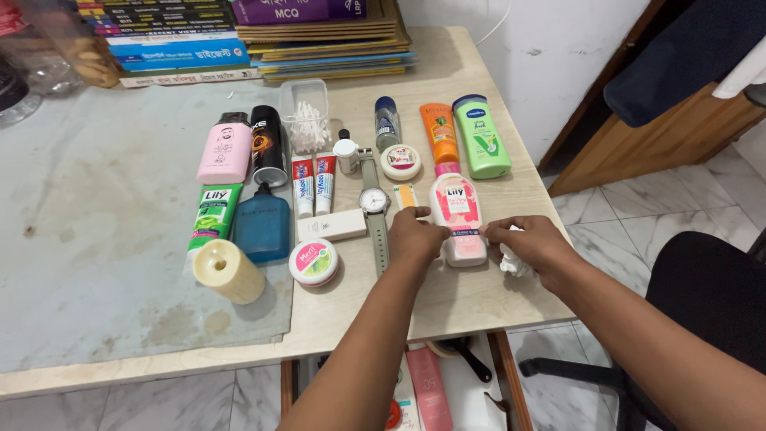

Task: The person removes various personal care items from a drawer and places them on a table. Items handled include a candle, tubes of cream, bottles of lotion, a razor, and a watch. The person arranges the items on the table surface.

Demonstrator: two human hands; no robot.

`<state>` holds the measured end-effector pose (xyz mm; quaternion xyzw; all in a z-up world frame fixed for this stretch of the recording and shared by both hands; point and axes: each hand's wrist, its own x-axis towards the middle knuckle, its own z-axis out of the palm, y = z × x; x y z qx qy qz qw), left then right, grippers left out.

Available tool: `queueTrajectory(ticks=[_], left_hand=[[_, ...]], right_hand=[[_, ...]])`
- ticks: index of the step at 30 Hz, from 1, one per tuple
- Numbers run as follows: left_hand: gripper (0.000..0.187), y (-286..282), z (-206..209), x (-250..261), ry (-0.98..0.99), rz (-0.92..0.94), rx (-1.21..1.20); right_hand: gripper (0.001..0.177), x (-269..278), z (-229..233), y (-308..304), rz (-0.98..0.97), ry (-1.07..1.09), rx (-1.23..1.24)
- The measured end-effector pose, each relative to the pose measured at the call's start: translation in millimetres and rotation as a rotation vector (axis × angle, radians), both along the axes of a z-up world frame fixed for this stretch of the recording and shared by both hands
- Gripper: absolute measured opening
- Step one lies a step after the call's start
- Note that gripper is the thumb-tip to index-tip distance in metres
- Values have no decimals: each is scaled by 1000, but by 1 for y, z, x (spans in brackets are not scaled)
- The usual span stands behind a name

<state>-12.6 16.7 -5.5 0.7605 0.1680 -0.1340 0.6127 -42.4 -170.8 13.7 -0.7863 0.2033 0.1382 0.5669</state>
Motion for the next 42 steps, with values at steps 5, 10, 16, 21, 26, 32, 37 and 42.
queueTrajectory(ticks=[5, 10, 16, 21, 26, 32, 37, 42], left_hand=[[45, 3, 7, -27, -29, -7, -161], [38, 5, 7, -66, -43, -51, -239], [36, 15, 4, -126, -32, -23, -242], [36, 26, -20, -180, 5, 17, -329], [35, 39, -43, -233, 71, 64, -235], [35, 53, -59, -268, 159, 97, -180], [36, 54, -76, -271, 181, 117, -147], [35, 48, -108, -263, 178, 100, -95]], right_hand=[[29, -23, -3, -2, -24, -4, -65], [35, -60, 2, -2, 52, -13, -78], [34, -113, 14, 6, 58, 53, -61], [28, -157, 3, 12, 100, 92, -33], [26, -197, -13, 16, 158, 149, 21], [29, -224, -25, 29, 181, 234, -44], [29, -222, -56, 30, 245, 161, -21], [33, -213, -97, 33, 244, 220, 8]])
